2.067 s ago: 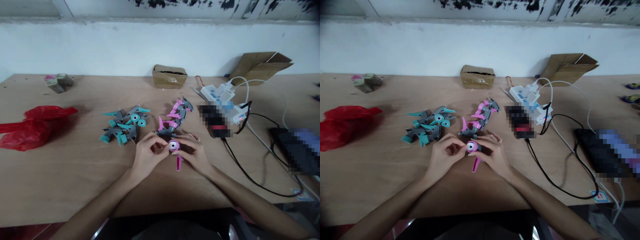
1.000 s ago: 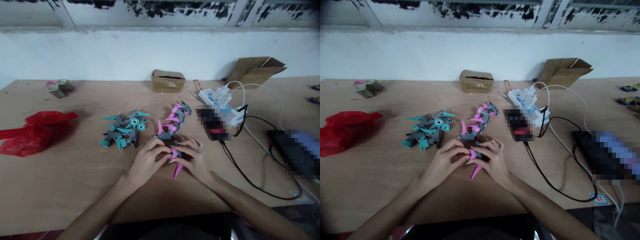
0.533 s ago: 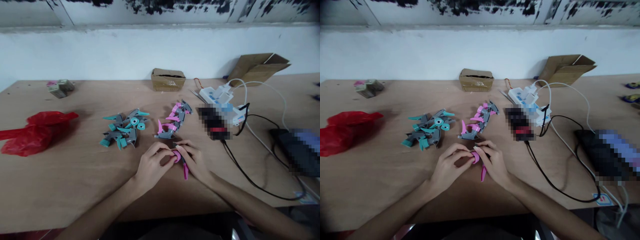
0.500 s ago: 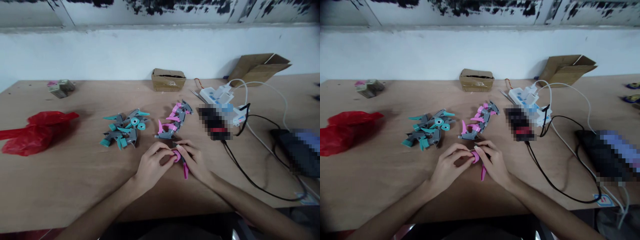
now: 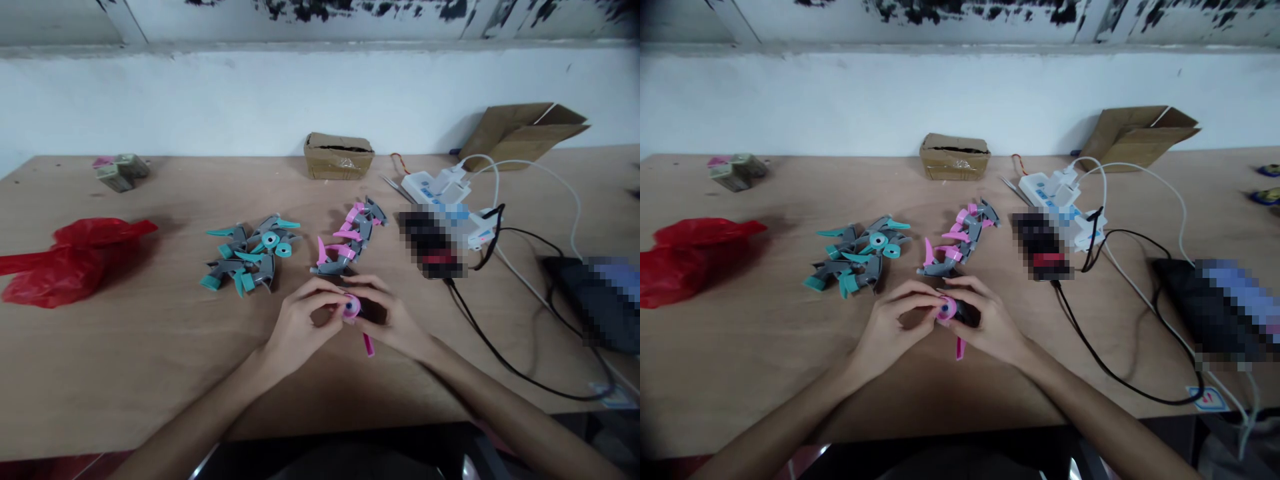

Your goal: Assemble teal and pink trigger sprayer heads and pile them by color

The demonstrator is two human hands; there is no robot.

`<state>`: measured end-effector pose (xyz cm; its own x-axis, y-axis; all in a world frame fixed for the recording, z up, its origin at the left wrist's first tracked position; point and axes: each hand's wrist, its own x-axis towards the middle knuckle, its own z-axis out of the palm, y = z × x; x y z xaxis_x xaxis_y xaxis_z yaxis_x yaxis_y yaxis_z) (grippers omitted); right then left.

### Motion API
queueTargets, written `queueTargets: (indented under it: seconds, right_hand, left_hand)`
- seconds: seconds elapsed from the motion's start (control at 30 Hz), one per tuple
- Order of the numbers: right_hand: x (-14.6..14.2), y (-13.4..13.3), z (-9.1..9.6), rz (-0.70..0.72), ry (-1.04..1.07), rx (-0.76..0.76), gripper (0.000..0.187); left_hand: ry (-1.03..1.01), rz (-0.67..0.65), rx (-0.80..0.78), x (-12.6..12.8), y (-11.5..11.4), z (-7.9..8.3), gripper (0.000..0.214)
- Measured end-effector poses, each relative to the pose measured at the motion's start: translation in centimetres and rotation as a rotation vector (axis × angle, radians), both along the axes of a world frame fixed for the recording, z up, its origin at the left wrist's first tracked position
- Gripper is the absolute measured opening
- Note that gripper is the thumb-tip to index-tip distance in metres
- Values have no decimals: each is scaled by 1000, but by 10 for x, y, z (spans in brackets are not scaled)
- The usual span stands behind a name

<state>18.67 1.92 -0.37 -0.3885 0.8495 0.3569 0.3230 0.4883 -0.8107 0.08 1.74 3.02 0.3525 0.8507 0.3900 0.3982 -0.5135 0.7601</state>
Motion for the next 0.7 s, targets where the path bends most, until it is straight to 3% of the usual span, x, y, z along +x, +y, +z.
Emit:
queueTargets:
  seconds: [0.17, 0.4, 0.7]
  right_hand:
    - [-1, -1, 4, -105, -78, 121, 32]
    - [-4, -4, 3, -236, -218, 337, 30]
    - [-5, -5, 1, -289, -342, 439, 23]
  left_hand:
    - [-14, -9, 37, 3, -2, -2, 18]
    - [61, 116, -15, 4, -2, -2, 11]
    - [227, 218, -75, 9, -11, -6, 7]
